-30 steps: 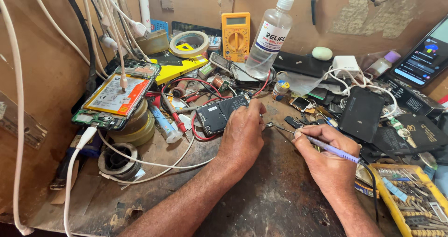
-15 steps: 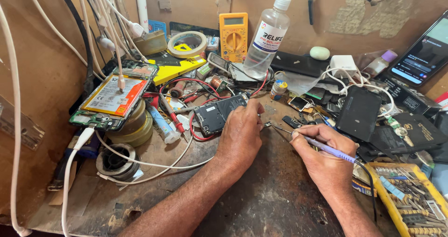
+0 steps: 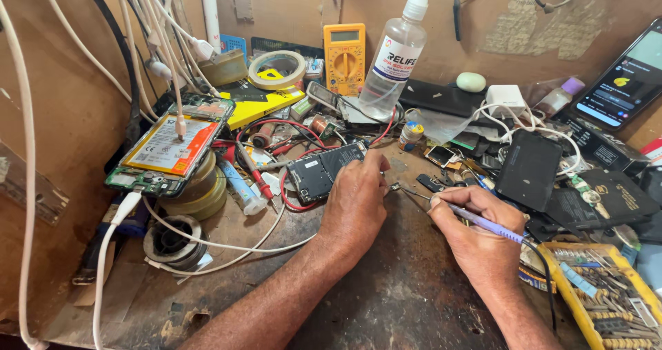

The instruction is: The person works at a cluttered electronics repair bench, prying open a smartphone and separating its back cover and battery. They then use tweezers and a soldering iron to work on small components on the disassembled phone parts, repositioning the boards and handling the chassis.

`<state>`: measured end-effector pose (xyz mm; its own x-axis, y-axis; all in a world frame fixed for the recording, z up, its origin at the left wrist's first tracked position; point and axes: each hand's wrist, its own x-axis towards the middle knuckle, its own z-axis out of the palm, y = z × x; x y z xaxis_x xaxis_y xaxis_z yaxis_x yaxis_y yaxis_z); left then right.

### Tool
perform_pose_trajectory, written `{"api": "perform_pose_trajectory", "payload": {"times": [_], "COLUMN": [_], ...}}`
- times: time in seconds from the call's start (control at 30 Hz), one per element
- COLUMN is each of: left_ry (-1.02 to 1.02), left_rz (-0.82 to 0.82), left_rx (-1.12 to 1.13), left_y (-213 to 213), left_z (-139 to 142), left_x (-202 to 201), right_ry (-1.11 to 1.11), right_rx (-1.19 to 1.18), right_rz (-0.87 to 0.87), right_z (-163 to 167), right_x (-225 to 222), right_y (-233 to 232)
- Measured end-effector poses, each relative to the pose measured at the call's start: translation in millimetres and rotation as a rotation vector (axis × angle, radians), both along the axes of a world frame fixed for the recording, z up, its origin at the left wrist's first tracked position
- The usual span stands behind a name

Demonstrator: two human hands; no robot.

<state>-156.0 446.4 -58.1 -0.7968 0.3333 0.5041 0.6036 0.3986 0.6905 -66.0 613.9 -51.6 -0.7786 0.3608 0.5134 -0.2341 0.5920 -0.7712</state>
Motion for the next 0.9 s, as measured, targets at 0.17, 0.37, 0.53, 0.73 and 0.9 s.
{"api": "perform_pose_trajectory", "payload": {"times": [0.17,0.37,0.53,0.73,0.9], "left_ry": [-0.007,-0.011,0.007,-0.001,-0.009], "left_rz": [-0.006,-0.003,-0.002,-0.002,-0.002], "left_rx": [0.009,0.019,0.024,0.022,0.021], "left_y": [-1.0,-0.6,-0.8,-0.6,-2.7], "left_z": [1.6,0.1,-2.1,-1.5,-1.6], "left_x": [0.0,-2.5,-3.8,-4.4,-4.5], "right_ry": [-0.010,-0.015,-0.009,-0.001,0.037], "right_rx": [-0.008,-0.011,0.000,-0.011,0.058], "right_rz": [-0.005,-0.011,-0.016,-0.014,-0.046], "right_z": [2.2,1.3,-1.0,0.4,1.8], "right_x": [0.8,-2.7,-3.1,-2.7,0.3], "right_y": [-2.2,-2.0,-2.0,-1.8,-3.4]}}
